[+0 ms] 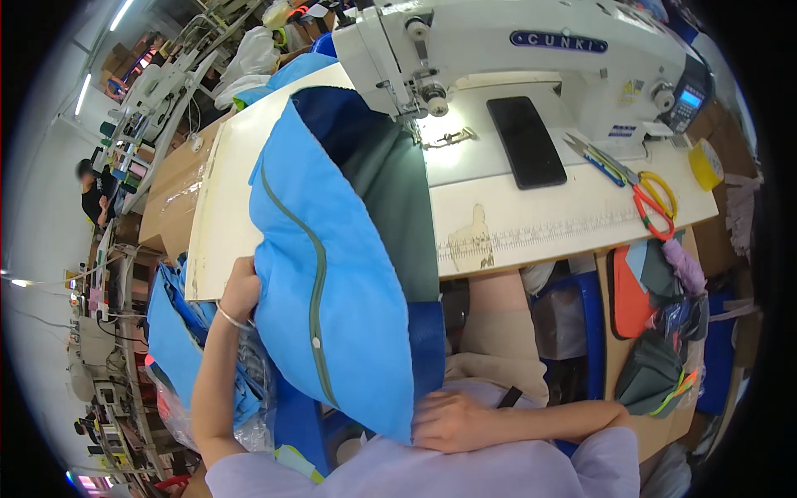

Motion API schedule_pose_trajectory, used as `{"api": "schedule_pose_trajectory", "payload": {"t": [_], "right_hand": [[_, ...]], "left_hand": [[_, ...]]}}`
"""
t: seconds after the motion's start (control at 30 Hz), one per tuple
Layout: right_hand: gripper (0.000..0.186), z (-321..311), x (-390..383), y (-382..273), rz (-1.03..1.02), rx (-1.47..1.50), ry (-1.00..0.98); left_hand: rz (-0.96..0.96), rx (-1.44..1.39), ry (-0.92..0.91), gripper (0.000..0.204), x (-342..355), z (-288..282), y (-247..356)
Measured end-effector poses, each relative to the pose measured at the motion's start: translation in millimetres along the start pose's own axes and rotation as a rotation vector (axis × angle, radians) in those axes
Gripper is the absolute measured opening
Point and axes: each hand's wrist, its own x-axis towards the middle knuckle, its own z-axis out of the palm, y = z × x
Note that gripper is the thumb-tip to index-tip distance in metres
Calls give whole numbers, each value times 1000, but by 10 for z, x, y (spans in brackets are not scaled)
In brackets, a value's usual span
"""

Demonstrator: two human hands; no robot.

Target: The person sews a blue fabric bag using an industrial sewing machine. They align the edges of the bag, guide the material through the machine, and sew seams. The person repeatedly adjusts the fabric and flips the bag to sew different sections.

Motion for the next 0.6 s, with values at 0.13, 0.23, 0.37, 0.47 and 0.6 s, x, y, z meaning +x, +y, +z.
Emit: {"api": "schedule_pose_trajectory", "payload": {"t": [0.13,0.23,0.37,0.47,0.6], "right_hand": [[16,-79,-48,47,113,99,-73],[17,-185,-6,79,173,193,-158],[17,-212,11,165,189,193,-145],[16,-245,50,200,170,143,-121],[13,-355,173,223,92,55,-60]], "left_hand": [[64,-61,1,20,-89,117,59],[52,-24,-16,22,-100,29,-14],[46,-69,-25,22,18,108,41],[40,-68,-31,23,87,134,158],[53,-19,-11,24,220,77,267]]}}
